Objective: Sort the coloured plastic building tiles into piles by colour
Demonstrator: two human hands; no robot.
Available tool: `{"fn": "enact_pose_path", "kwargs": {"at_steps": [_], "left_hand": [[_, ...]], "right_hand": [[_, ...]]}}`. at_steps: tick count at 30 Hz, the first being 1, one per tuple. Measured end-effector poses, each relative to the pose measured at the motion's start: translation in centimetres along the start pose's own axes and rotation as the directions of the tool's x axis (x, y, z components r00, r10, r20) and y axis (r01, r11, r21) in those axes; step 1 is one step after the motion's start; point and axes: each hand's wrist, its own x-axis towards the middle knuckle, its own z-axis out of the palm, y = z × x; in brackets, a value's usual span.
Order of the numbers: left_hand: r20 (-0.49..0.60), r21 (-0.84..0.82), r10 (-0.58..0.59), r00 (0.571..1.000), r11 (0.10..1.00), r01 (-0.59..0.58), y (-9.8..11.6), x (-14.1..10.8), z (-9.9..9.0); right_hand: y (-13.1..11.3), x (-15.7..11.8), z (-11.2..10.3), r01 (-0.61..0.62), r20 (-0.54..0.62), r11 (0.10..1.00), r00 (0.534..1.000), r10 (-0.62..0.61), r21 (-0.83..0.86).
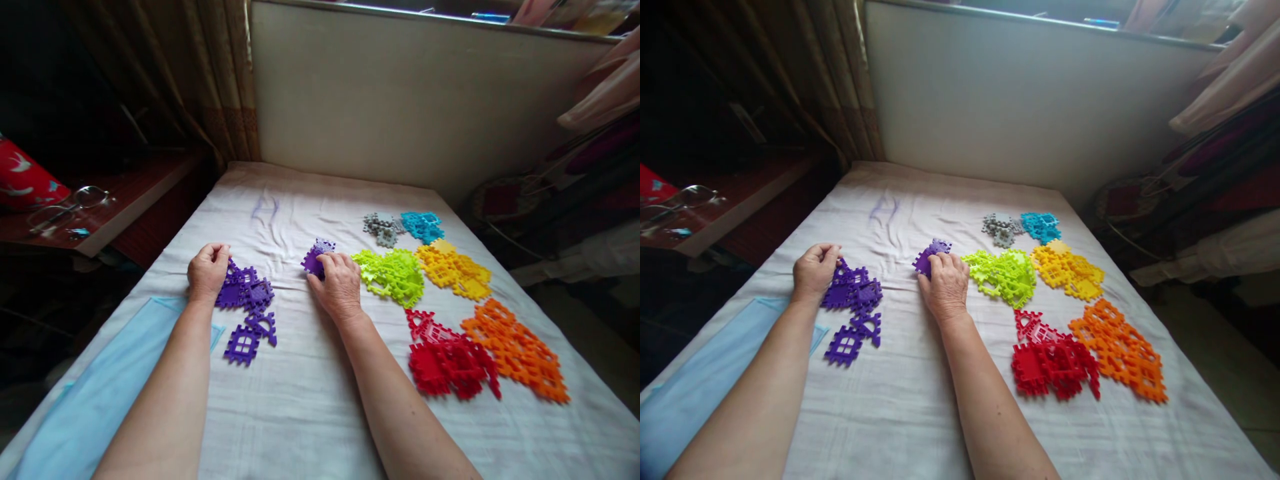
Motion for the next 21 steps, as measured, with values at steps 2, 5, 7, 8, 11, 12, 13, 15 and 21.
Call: {"fn": "enact_pose_path", "kwargs": {"at_steps": [2,5,7,8,11,12,13,15,21], "left_hand": [[-0.002,0.002,-0.006,1.000,1.000,0.006,-0.1,0.0,0.0],[-0.002,0.009,-0.019,1.000,1.000,0.019,-0.2,0.0,0.1],[-0.003,0.007,-0.024,1.000,1.000,0.024,-0.2,0.0,0.1],[-0.002,0.005,-0.023,1.000,1.000,0.023,-0.1,0.0,0.1],[0.001,-0.003,-0.020,1.000,1.000,0.020,0.0,0.0,0.0],[0.002,-0.004,-0.020,1.000,1.000,0.020,0.1,0.0,0.0],[0.003,-0.002,-0.020,1.000,1.000,0.020,0.1,0.0,0.0],[0.003,0.005,-0.018,1.000,1.000,0.018,0.2,0.0,-0.1],[0.003,0.006,-0.028,1.000,1.000,0.027,0.0,0.0,0.0]], "right_hand": [[0.1,-0.1,0.1,-0.012,0.015,1.000,1.000,0.012,-0.007],[-0.2,0.0,-0.1,-0.028,0.003,0.999,1.000,0.028,-0.016],[-0.8,0.0,-0.4,-0.010,-0.018,1.000,1.000,0.010,0.001],[-1.2,0.0,-0.6,0.013,-0.020,1.000,1.000,-0.012,0.022],[-2.8,-0.4,-0.8,0.128,0.062,0.985,0.989,-0.136,0.118],[-3.4,-0.6,-0.7,0.173,0.110,0.973,0.975,-0.191,0.155],[-3.9,-0.8,-0.6,0.218,0.158,0.958,0.956,-0.248,0.188],[-4.8,-1.3,-0.3,0.296,0.219,0.928,0.913,-0.345,0.228],[-5.8,-2.2,0.7,0.356,0.282,0.912,0.871,-0.403,0.204]]}}
